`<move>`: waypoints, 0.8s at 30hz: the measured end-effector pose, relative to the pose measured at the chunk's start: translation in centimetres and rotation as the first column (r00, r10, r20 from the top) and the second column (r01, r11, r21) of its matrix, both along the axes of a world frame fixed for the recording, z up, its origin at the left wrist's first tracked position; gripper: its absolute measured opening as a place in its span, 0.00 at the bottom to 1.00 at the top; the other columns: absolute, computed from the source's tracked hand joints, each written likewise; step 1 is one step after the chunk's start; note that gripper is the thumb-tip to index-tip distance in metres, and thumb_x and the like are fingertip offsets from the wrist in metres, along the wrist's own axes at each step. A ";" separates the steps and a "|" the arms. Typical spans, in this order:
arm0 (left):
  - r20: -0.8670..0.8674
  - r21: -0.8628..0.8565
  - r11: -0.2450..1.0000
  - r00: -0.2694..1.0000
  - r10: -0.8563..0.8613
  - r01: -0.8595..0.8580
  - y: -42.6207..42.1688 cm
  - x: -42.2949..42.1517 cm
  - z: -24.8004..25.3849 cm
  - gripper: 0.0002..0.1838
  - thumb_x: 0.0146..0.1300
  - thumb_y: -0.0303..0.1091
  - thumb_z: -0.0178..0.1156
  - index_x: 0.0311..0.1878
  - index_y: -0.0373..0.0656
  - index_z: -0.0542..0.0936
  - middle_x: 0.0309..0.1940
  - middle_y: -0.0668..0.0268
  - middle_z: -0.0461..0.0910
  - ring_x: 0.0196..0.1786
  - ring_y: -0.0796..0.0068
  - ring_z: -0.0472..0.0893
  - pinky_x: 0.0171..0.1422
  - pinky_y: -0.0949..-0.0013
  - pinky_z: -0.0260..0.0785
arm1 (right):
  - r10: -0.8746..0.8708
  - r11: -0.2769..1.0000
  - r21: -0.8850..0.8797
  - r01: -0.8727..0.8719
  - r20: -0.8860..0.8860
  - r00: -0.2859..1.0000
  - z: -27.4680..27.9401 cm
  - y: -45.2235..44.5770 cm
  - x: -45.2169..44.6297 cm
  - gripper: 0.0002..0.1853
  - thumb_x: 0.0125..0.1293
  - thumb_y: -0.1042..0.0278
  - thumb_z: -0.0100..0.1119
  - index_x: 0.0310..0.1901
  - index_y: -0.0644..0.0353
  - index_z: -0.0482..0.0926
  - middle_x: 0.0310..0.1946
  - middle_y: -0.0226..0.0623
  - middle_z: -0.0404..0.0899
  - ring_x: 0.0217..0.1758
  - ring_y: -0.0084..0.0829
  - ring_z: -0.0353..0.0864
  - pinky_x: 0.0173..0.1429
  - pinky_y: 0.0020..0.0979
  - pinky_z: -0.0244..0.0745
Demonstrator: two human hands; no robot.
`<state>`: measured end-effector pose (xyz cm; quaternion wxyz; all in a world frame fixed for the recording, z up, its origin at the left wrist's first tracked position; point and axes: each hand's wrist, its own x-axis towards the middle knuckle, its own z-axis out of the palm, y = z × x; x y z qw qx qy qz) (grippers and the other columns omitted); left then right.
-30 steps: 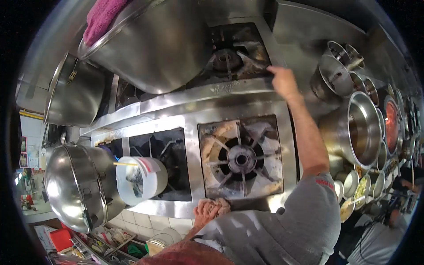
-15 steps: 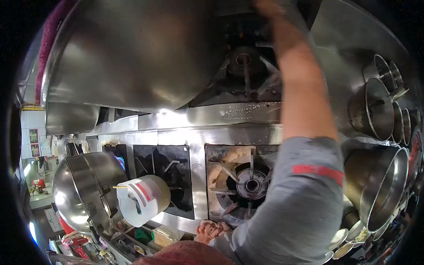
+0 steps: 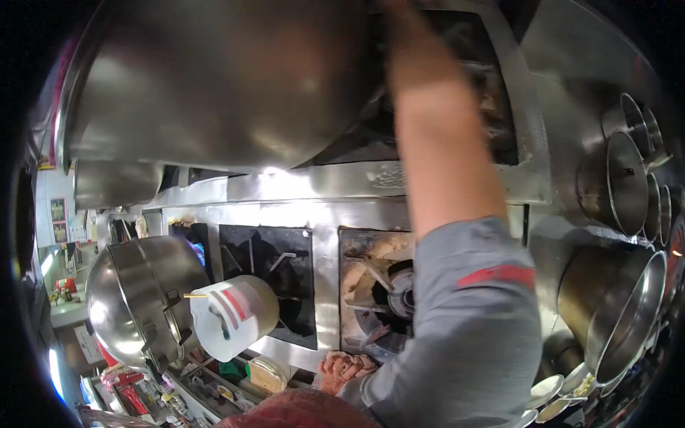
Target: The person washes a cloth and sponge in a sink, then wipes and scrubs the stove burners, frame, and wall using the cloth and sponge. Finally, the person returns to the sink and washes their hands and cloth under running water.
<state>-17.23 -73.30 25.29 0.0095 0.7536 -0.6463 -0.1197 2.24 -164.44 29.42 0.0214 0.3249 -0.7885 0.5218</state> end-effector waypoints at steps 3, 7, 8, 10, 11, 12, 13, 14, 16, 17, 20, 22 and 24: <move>0.002 0.057 0.998 1.000 -0.009 0.009 0.3 0.0 -0.6 0.22 0.48 0.48 0.59 0.50 0.78 0.73 0.50 0.74 0.62 0.57 0.65 0.59 0.55 0.51 0.49 | 0.640 0.739 -0.128 -0.662 0.442 0.629 3.4 6.3 -0.2 0.48 0.63 0.33 0.34 0.69 0.70 0.38 0.69 0.65 0.35 0.71 0.62 0.41 0.70 0.58 0.41; 0.024 0.063 0.998 0.999 0.023 -0.024 0.4 -0.2 -0.6 0.22 0.48 0.49 0.58 0.51 0.76 0.73 0.51 0.74 0.62 0.57 0.64 0.58 0.57 0.50 0.48 | 0.671 0.656 -0.404 -0.637 0.699 0.248 10.5 11.7 -15.3 0.49 0.63 0.32 0.38 0.69 0.68 0.39 0.72 0.53 0.32 0.69 0.62 0.48 0.69 0.57 0.46; 0.020 0.073 0.997 0.999 0.038 -0.039 0.9 -0.4 -0.3 0.22 0.48 0.49 0.58 0.51 0.76 0.73 0.51 0.74 0.62 0.57 0.64 0.58 0.57 0.50 0.48 | 0.812 0.191 -0.408 -0.893 0.577 -0.089 8.2 7.1 -21.2 0.48 0.63 0.32 0.38 0.69 0.65 0.37 0.72 0.48 0.30 0.69 0.60 0.51 0.69 0.57 0.46; -0.026 0.060 0.998 1.000 0.003 -0.001 0.9 0.0 -1.2 0.23 0.48 0.51 0.58 0.52 0.74 0.73 0.51 0.73 0.62 0.57 0.63 0.58 0.56 0.49 0.47 | 0.899 0.121 -0.446 -0.887 0.428 -0.092 5.7 2.5 -21.3 0.45 0.66 0.35 0.36 0.70 0.62 0.37 0.72 0.49 0.34 0.71 0.53 0.49 0.69 0.55 0.47; -0.048 -0.072 0.997 0.999 0.025 -0.028 1.4 -0.2 -2.4 0.23 0.48 0.51 0.57 0.52 0.73 0.73 0.51 0.73 0.62 0.58 0.63 0.58 0.56 0.48 0.47 | 0.830 0.344 -0.315 -0.884 0.543 0.130 9.1 7.3 -18.1 0.44 0.66 0.37 0.36 0.70 0.62 0.36 0.72 0.50 0.33 0.72 0.52 0.46 0.70 0.55 0.46; -0.045 -0.084 0.996 0.999 0.019 -0.023 1.1 -0.3 -2.5 0.23 0.48 0.51 0.57 0.52 0.73 0.73 0.51 0.73 0.62 0.58 0.63 0.58 0.56 0.48 0.47 | 0.692 0.548 -0.154 -0.822 0.635 0.343 12.1 13.5 -13.9 0.43 0.67 0.39 0.36 0.70 0.62 0.35 0.72 0.50 0.33 0.73 0.50 0.42 0.70 0.55 0.46; -0.047 -0.079 0.996 0.999 0.028 -0.031 0.9 -0.2 -2.1 0.23 0.48 0.52 0.57 0.52 0.72 0.73 0.52 0.73 0.62 0.58 0.62 0.57 0.56 0.48 0.47 | 0.756 0.521 -0.005 -0.854 0.466 0.459 10.2 12.3 -11.3 0.44 0.67 0.38 0.37 0.70 0.62 0.34 0.72 0.51 0.31 0.74 0.50 0.39 0.70 0.56 0.45; -0.048 -0.075 0.996 0.998 0.041 -0.044 0.5 -0.2 -1.5 0.23 0.48 0.52 0.57 0.52 0.72 0.73 0.52 0.72 0.61 0.57 0.62 0.57 0.56 0.48 0.47 | 0.806 0.505 0.149 -0.850 0.269 0.527 7.3 9.2 -8.2 0.45 0.66 0.38 0.37 0.70 0.62 0.33 0.72 0.52 0.30 0.74 0.51 0.36 0.70 0.56 0.45; -0.141 0.096 0.992 0.985 0.098 -0.085 -0.6 0.2 0.4 0.23 0.49 0.52 0.57 0.52 0.72 0.73 0.53 0.71 0.60 0.57 0.62 0.57 0.56 0.49 0.46 | 0.825 0.351 0.654 -0.670 0.122 0.552 6.6 5.8 -7.8 0.49 0.63 0.36 0.43 0.70 0.62 0.31 0.71 0.52 0.22 0.74 0.54 0.35 0.70 0.58 0.44; -0.137 0.133 0.989 0.988 0.078 -0.059 -0.6 0.3 0.5 0.23 0.49 0.52 0.57 0.52 0.72 0.73 0.53 0.70 0.60 0.58 0.61 0.57 0.56 0.49 0.46 | 0.792 0.466 0.279 -0.840 0.292 0.536 8.1 7.8 -8.8 0.49 0.63 0.38 0.45 0.70 0.63 0.31 0.71 0.53 0.23 0.74 0.54 0.35 0.70 0.57 0.43; -0.049 0.110 0.993 0.998 0.037 -0.032 0.7 -0.3 -1.4 0.23 0.49 0.53 0.57 0.52 0.73 0.73 0.53 0.70 0.60 0.58 0.59 0.57 0.56 0.48 0.46 | 0.767 0.612 -0.101 -0.784 0.314 0.559 9.2 9.4 -10.2 0.48 0.62 0.46 0.50 0.70 0.63 0.32 0.71 0.53 0.24 0.74 0.54 0.32 0.71 0.53 0.42; 0.037 0.058 0.998 0.999 0.025 -0.027 1.4 -0.3 -1.4 0.23 0.49 0.53 0.57 0.52 0.73 0.73 0.53 0.70 0.60 0.59 0.58 0.56 0.57 0.47 0.46 | 0.729 0.683 0.201 -0.702 -0.143 0.669 8.4 10.9 -9.0 0.45 0.61 0.52 0.51 0.70 0.64 0.36 0.72 0.52 0.28 0.74 0.54 0.34 0.72 0.50 0.42; -0.054 0.120 0.992 0.997 0.051 -0.045 1.0 -0.4 -1.2 0.23 0.49 0.53 0.57 0.52 0.74 0.73 0.53 0.70 0.61 0.59 0.57 0.56 0.58 0.46 0.45 | 0.778 0.621 0.350 -0.701 -0.383 0.497 9.0 12.4 -9.9 0.38 0.62 0.62 0.48 0.70 0.64 0.42 0.72 0.50 0.32 0.74 0.52 0.37 0.72 0.48 0.42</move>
